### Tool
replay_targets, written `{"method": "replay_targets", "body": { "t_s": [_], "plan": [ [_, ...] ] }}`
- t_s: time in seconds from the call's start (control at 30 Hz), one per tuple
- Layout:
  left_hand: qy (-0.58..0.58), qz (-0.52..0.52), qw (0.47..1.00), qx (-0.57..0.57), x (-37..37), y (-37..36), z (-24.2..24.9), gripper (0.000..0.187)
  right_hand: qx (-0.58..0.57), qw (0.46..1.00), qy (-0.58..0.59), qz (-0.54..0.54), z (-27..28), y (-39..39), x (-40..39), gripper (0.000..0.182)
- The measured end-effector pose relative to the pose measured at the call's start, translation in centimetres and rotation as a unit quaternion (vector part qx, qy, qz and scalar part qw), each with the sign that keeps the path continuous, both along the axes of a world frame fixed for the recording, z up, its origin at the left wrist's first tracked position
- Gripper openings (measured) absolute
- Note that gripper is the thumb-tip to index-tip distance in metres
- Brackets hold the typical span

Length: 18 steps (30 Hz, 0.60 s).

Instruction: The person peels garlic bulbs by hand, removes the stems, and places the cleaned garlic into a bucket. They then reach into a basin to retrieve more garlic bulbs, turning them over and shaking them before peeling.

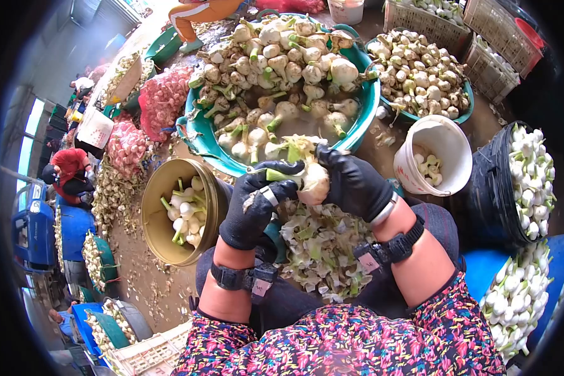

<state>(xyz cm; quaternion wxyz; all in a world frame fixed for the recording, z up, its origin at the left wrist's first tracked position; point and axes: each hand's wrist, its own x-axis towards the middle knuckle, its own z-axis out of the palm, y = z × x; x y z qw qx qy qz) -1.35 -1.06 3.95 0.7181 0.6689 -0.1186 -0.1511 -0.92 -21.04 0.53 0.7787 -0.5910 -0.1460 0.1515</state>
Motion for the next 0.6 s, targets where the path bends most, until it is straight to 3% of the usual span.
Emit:
{"method": "replay_targets", "body": {
  "t_s": [0.03,0.07,0.1,0.13,0.17,0.2,0.23,0.27,0.3,0.37,0.4,0.43,0.5,0.53,0.57,0.6],
  "plan": [
    [0.004,-0.001,1.000,0.000,0.0,0.0,-0.1,0.025,-0.360,0.883,-0.293,-0.064,-0.1,-0.3,-0.1,0.026],
    [-0.024,-0.013,0.999,0.037,0.1,0.0,-0.1,0.022,-0.193,0.947,-0.231,-0.113,-1.4,0.5,0.0,0.026],
    [-0.055,-0.023,0.995,0.074,0.2,0.2,0.0,0.020,-0.018,0.974,-0.163,-0.159,-2.5,1.5,0.3,0.027],
    [-0.117,-0.007,0.990,0.075,0.5,1.1,-1.3,0.014,0.029,0.978,-0.093,-0.184,-1.6,1.9,0.1,0.025],
    [-0.312,-0.010,0.930,0.196,1.3,2.2,-2.1,0.013,0.077,0.976,-0.023,-0.205,-0.6,2.2,-0.1,0.024],
    [-0.298,0.036,0.936,0.183,1.6,2.2,-1.4,0.015,-0.063,0.947,-0.236,-0.210,-0.1,1.3,-0.4,0.017],
    [-0.283,0.081,0.941,0.168,1.7,2.1,-0.8,0.017,-0.211,0.860,-0.407,-0.223,0.0,1.2,-0.8,0.019],
    [-0.112,0.087,0.986,0.087,1.7,2.8,-1.0,0.021,-0.271,0.866,-0.404,-0.118,0.1,1.5,-1.5,0.021],
    [-0.042,0.045,0.997,-0.038,2.0,3.4,-2.0,0.024,-0.326,0.859,-0.394,-0.013,0.1,1.9,-2.4,0.023],
    [-0.034,0.105,0.992,-0.059,1.3,1.8,-1.3,0.026,-0.427,0.839,-0.231,0.248,-1.7,3.2,-3.6,0.025],
    [-0.104,0.087,0.991,0.002,1.6,2.1,-1.6,0.026,-0.463,0.836,-0.175,0.236,-1.2,3.4,-4.0,0.031],
    [-0.103,0.088,0.991,0.000,1.4,2.1,-1.9,0.026,-0.465,0.835,-0.174,0.238,-1.4,3.0,-4.0,0.031],
    [-0.051,0.101,0.989,-0.098,1.4,2.0,-2.1,0.027,-0.443,0.874,-0.191,0.054,-1.8,2.0,-3.3,0.034],
    [-0.052,0.100,0.989,-0.097,1.4,2.1,-2.3,0.027,-0.392,0.905,-0.167,-0.016,-0.8,1.8,-2.4,0.041],
    [-0.039,0.086,0.986,-0.138,1.3,2.1,-2.8,0.029,-0.368,0.926,-0.051,-0.070,0.6,1.5,-2.0,0.041],
    [-0.024,0.069,0.981,-0.178,1.4,1.9,-2.7,0.030,-0.315,0.934,-0.067,-0.152,0.6,1.6,-1.9,0.039]
  ]
}}
